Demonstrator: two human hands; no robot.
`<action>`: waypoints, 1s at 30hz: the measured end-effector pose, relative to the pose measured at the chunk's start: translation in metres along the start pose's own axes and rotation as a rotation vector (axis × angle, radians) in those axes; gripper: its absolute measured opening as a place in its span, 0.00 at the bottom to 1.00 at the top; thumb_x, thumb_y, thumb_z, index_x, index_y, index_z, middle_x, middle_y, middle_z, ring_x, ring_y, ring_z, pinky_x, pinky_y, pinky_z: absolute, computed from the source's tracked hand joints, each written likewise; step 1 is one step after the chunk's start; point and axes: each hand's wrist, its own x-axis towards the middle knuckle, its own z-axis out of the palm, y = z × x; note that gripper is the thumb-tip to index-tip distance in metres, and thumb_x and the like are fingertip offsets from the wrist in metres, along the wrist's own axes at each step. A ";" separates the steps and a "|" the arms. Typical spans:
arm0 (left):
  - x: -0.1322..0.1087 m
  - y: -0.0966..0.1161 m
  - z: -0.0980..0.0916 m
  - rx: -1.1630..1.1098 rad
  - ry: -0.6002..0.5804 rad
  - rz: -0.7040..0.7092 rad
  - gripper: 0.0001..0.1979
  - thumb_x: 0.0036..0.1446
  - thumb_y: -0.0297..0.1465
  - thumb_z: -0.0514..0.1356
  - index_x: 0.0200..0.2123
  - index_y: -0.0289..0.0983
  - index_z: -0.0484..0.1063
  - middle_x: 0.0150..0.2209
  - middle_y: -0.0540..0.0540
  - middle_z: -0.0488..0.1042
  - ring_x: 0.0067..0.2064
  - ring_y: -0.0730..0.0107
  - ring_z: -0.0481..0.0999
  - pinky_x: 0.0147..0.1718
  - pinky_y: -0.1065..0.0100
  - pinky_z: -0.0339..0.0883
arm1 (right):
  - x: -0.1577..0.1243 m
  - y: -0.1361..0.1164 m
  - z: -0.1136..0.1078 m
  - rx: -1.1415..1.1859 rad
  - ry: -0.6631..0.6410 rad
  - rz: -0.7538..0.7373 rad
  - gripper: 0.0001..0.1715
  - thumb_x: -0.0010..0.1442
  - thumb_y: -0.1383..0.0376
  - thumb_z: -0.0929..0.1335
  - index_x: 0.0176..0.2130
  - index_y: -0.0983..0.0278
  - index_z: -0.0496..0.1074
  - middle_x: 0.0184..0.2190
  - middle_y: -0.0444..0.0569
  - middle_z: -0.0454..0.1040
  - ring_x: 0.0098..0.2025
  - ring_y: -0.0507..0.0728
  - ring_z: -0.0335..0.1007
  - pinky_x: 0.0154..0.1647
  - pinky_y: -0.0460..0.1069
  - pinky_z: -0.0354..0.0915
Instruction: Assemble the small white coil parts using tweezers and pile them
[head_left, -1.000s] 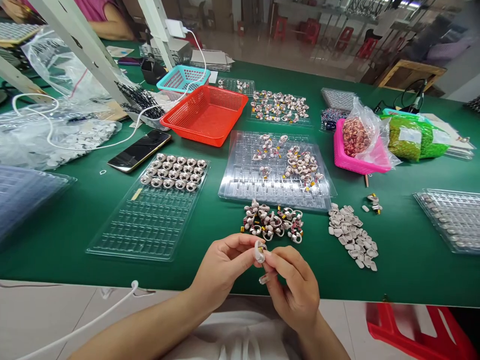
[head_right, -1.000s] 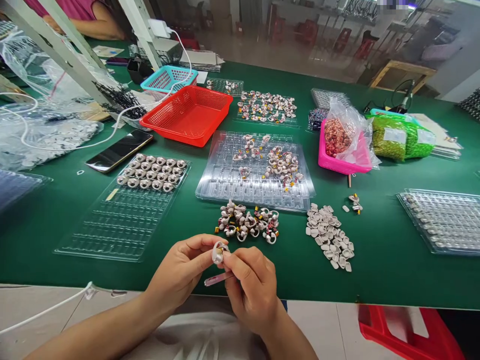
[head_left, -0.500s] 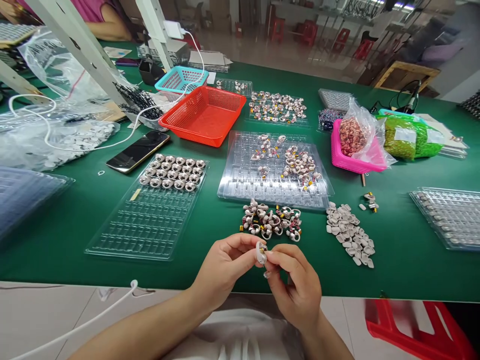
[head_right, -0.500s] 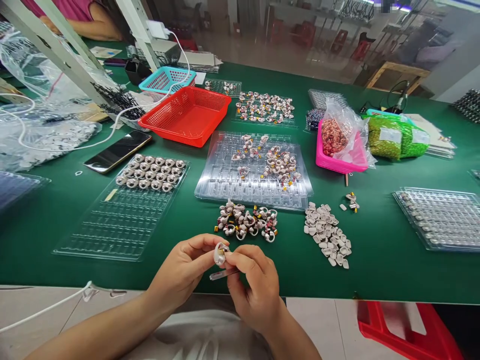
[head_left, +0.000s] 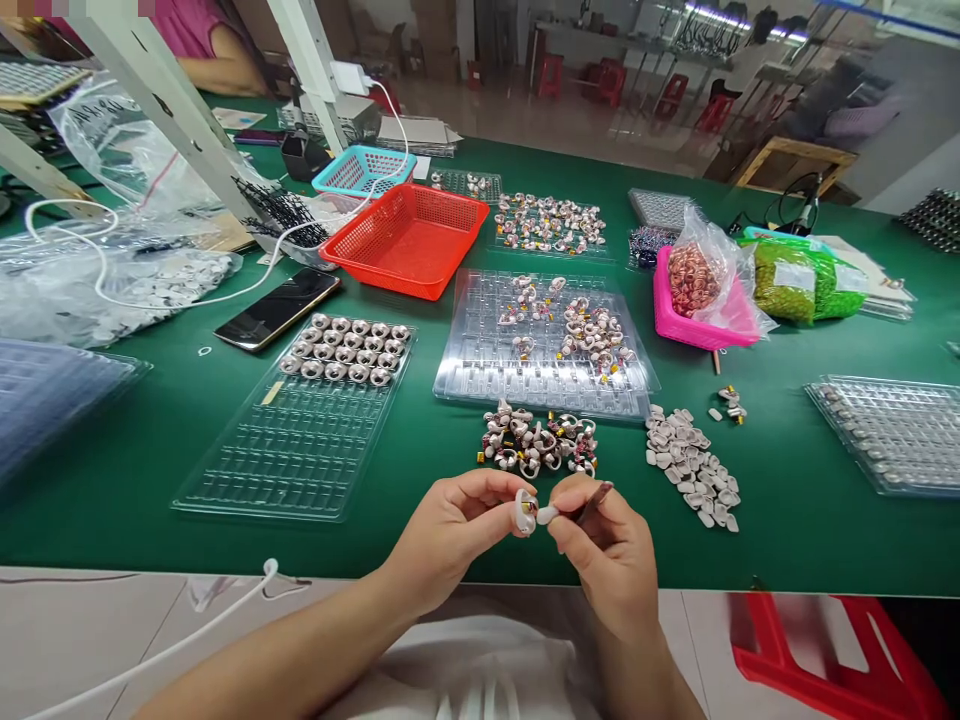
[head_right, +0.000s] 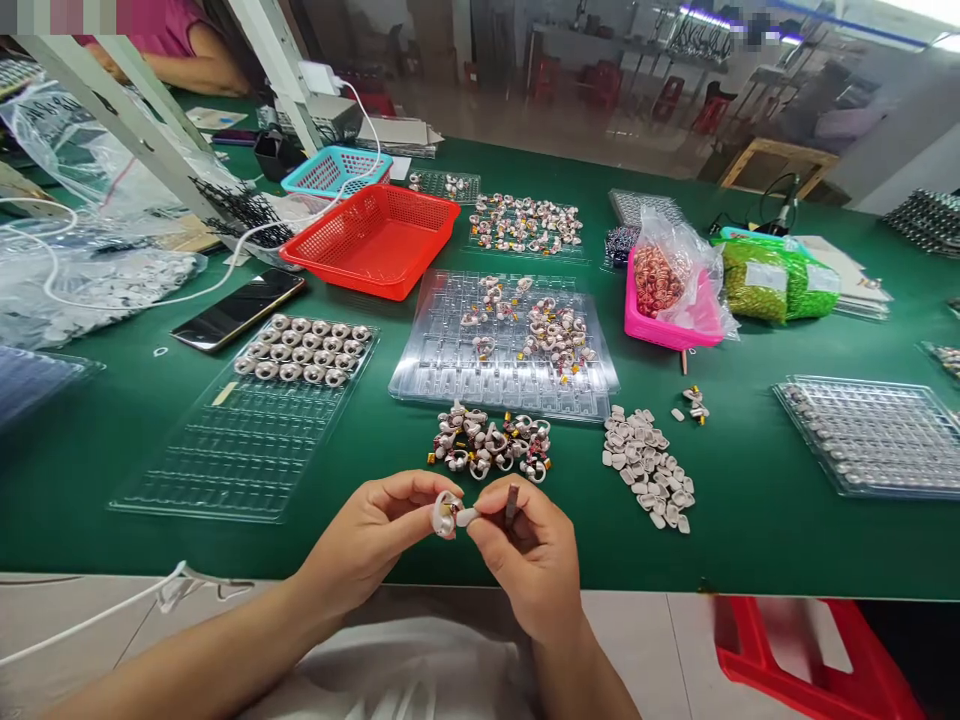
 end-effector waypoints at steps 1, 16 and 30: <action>0.000 0.001 0.001 0.011 0.001 0.002 0.10 0.51 0.36 0.74 0.33 0.36 0.83 0.28 0.49 0.81 0.31 0.75 0.75 0.33 0.76 0.69 | 0.001 -0.001 0.000 0.023 -0.023 0.016 0.05 0.63 0.67 0.72 0.40 0.57 0.76 0.35 0.42 0.72 0.33 0.49 0.68 0.32 0.42 0.65; -0.004 0.006 0.000 0.420 0.064 0.351 0.07 0.53 0.25 0.67 0.36 0.34 0.85 0.29 0.43 0.83 0.30 0.69 0.78 0.30 0.72 0.72 | 0.003 0.002 0.003 -0.059 -0.034 -0.028 0.09 0.63 0.69 0.73 0.41 0.54 0.80 0.35 0.44 0.73 0.33 0.51 0.68 0.29 0.45 0.62; -0.005 0.003 -0.004 0.634 -0.006 0.650 0.12 0.57 0.20 0.65 0.43 0.35 0.84 0.28 0.45 0.82 0.29 0.70 0.78 0.30 0.73 0.72 | 0.007 0.002 0.003 -0.063 -0.029 -0.024 0.10 0.61 0.71 0.73 0.39 0.55 0.82 0.33 0.45 0.74 0.33 0.51 0.71 0.26 0.45 0.63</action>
